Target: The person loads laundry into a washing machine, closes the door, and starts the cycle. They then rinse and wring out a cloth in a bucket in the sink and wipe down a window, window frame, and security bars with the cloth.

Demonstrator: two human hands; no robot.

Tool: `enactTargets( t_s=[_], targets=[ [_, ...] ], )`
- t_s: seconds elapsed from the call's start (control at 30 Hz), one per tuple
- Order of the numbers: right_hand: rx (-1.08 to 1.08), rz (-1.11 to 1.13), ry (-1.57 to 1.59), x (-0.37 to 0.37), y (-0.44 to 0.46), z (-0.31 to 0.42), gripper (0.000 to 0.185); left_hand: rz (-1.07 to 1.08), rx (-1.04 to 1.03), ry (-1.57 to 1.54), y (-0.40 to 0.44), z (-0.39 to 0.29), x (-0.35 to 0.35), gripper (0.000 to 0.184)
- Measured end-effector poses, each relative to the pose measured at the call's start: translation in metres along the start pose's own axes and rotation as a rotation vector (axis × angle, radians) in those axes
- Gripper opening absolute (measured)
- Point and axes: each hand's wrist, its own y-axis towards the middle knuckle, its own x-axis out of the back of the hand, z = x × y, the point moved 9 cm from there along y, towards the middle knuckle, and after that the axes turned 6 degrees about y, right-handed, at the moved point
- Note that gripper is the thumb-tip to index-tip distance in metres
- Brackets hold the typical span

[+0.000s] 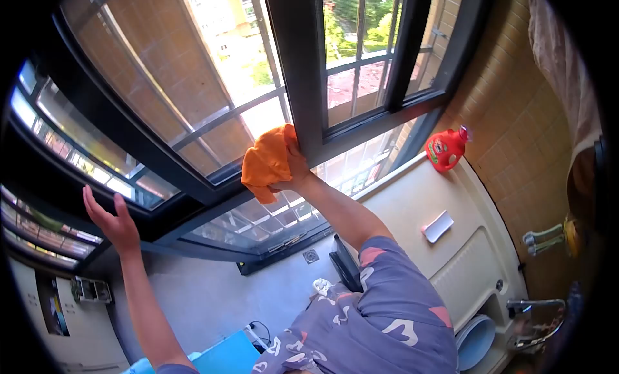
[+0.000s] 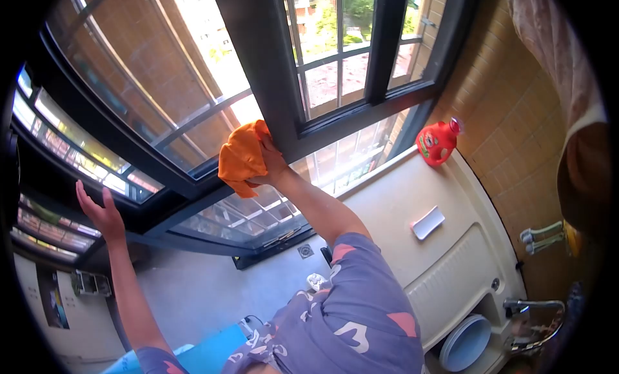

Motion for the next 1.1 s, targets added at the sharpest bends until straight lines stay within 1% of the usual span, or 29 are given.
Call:
enactTargets(
  t_s=[0.03, 0.1, 0.13, 0.17, 0.2, 0.23, 0.27, 0.3, 0.37, 0.4, 0.43, 0.47, 0.5, 0.53, 0.57, 0.6, 0.67, 0.7, 0.73, 0.77, 0.8, 0.83, 0.9, 0.93, 0.97, 1.0, 1.03, 1.07, 1.1],
  targets=[
    [-0.015, -0.003, -0.019, 0.004, -0.003, -0.007, 0.076, 0.031, -0.058, -0.028, 0.001, -0.023, -0.007, 0.066],
    [-0.057, -0.067, 0.123, 0.029, -0.008, -0.013, 0.076, 0.081, -0.079, -0.228, 0.003, -0.059, -0.028, 0.069],
    [-0.064, -0.066, 0.108, 0.037, -0.007, -0.016, 0.076, 0.107, -0.089, -0.247, 0.003, -0.074, -0.039, 0.07],
    [-0.026, -0.026, 0.044, 0.04, -0.004, -0.016, 0.082, 0.097, -0.117, -0.265, 0.009, -0.097, -0.044, 0.068],
    [0.014, 0.013, -0.019, 0.041, -0.002, -0.016, 0.089, 0.059, -0.165, -0.214, 0.013, -0.111, -0.046, 0.067],
    [0.017, 0.013, -0.034, 0.037, -0.004, -0.022, 0.089, 0.015, -0.21, -0.164, 0.015, -0.122, -0.047, 0.065],
    [-0.17, 0.014, 0.277, 0.022, -0.012, -0.044, 0.097, -0.026, -0.183, -0.156, 0.019, -0.114, -0.051, 0.063],
    [-0.205, 0.023, 0.298, 0.02, -0.013, -0.048, 0.101, -0.065, -0.075, -0.131, 0.022, -0.095, -0.055, 0.06],
    [-0.276, 0.038, 0.339, 0.016, -0.015, -0.054, 0.116, -0.243, -0.422, 0.395, 0.022, -0.045, -0.068, 0.059],
    [-0.353, 0.049, 0.451, 0.017, -0.018, -0.056, 0.111, -0.283, -0.197, 0.322, 0.037, -0.025, -0.055, 0.062],
    [-0.429, 0.064, 0.568, 0.015, -0.02, -0.057, 0.11, -0.319, 0.027, 0.252, 0.049, -0.002, -0.043, 0.067],
    [-0.522, 0.065, 0.77, 0.0, -0.024, -0.065, 0.109, -0.295, -0.015, 0.408, 0.057, 0.013, -0.049, 0.071],
    [-0.513, 0.073, 0.788, -0.001, -0.023, -0.061, 0.109, -0.381, -0.037, 0.459, 0.055, 0.013, -0.054, 0.074],
    [-0.531, 0.101, 0.838, -0.001, -0.024, -0.061, 0.108, -0.364, 0.046, 0.457, 0.051, 0.025, -0.063, 0.076],
    [-0.524, 0.101, 0.829, -0.001, -0.022, -0.059, 0.102, -0.351, 0.126, 0.454, 0.051, 0.026, -0.065, 0.077],
    [-0.5, 0.087, 0.786, 0.0, -0.023, -0.059, 0.097, -0.346, 0.156, 0.431, 0.052, 0.022, -0.067, 0.078],
    [-0.443, 0.062, 0.699, -0.001, -0.023, -0.06, 0.086, -0.388, 0.112, 0.438, 0.052, 0.008, -0.068, 0.079],
    [-0.36, 0.063, 0.556, 0.005, -0.019, -0.052, 0.076, -0.401, 0.102, 0.457, 0.051, 0.005, -0.073, 0.078],
    [-0.432, 0.066, 0.848, -0.019, -0.031, -0.067, 0.065, -0.405, 0.102, 0.436, 0.053, -0.007, -0.073, 0.077],
    [-0.436, 0.11, 0.877, -0.031, -0.035, -0.074, 0.056, -0.416, 0.072, 0.304, 0.055, -0.022, -0.074, 0.075],
    [-0.44, 0.154, 0.905, -0.042, -0.039, -0.08, 0.047, -0.407, 0.047, 0.245, 0.054, -0.031, -0.08, 0.076],
    [-0.365, 0.202, 0.673, -0.037, -0.038, -0.071, 0.04, -0.335, 0.125, 0.216, 0.055, -0.042, -0.082, 0.077],
    [-0.403, 0.165, 0.911, -0.037, -0.037, -0.076, 0.037, -0.275, -0.004, 0.254, 0.057, -0.07, -0.078, 0.07],
    [-0.421, 0.144, 1.028, -0.037, -0.037, -0.079, 0.035, -0.138, 0.026, 0.206, 0.054, -0.071, -0.079, 0.069],
    [-0.362, 0.164, 0.799, -0.023, -0.028, -0.066, 0.04, -0.079, 0.081, 0.162, 0.056, -0.079, -0.061, 0.072],
    [-0.307, 0.175, 0.568, -0.008, -0.017, -0.052, 0.044, -0.204, 0.085, 0.092, 0.055, -0.075, -0.047, 0.079],
    [-0.254, 0.175, 0.295, 0.02, -0.006, -0.03, 0.051, -0.324, 0.225, 0.069, 0.056, -0.06, -0.035, 0.087],
    [-0.357, 0.1, 0.343, 0.016, -0.018, -0.037, 0.059, -0.252, 0.326, -0.322, 0.059, -0.043, -0.056, 0.094],
    [-0.469, 0.029, 0.385, 0.016, -0.023, -0.042, 0.067, -0.159, 0.418, -0.722, 0.067, -0.04, -0.074, 0.1]
  ],
)
